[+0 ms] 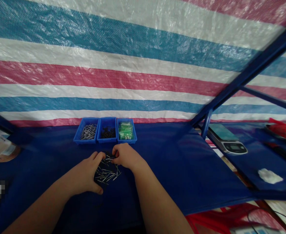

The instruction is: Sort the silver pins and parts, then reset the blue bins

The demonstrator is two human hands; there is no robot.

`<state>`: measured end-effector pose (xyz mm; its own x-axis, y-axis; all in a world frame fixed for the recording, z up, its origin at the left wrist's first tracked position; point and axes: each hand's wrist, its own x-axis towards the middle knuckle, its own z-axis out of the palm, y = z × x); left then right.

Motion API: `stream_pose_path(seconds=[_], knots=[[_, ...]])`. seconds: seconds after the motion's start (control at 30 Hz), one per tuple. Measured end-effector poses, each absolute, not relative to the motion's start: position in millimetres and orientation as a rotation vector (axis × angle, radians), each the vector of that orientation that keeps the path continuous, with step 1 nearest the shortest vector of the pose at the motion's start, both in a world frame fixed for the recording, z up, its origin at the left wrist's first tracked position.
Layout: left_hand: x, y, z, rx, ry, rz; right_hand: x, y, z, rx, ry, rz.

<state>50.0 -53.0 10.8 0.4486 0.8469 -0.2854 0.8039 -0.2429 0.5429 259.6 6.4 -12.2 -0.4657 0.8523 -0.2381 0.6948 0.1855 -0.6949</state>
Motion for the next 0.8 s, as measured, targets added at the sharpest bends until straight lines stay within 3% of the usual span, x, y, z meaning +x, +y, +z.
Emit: stream_pose_path(seconds=[0.47, 0.63, 0.8], knots=[[36, -37, 19, 2.125, 1.468, 0.282, 255, 4, 7, -1.364, -2.231, 0.840], [39, -46, 24, 2.057, 1.073, -0.055, 267, 5, 7, -1.413, -2.344, 0.927], [55, -67, 15, 2.167, 1.038, -0.253, 272, 6, 6, -1.521, -2.393, 0.994]])
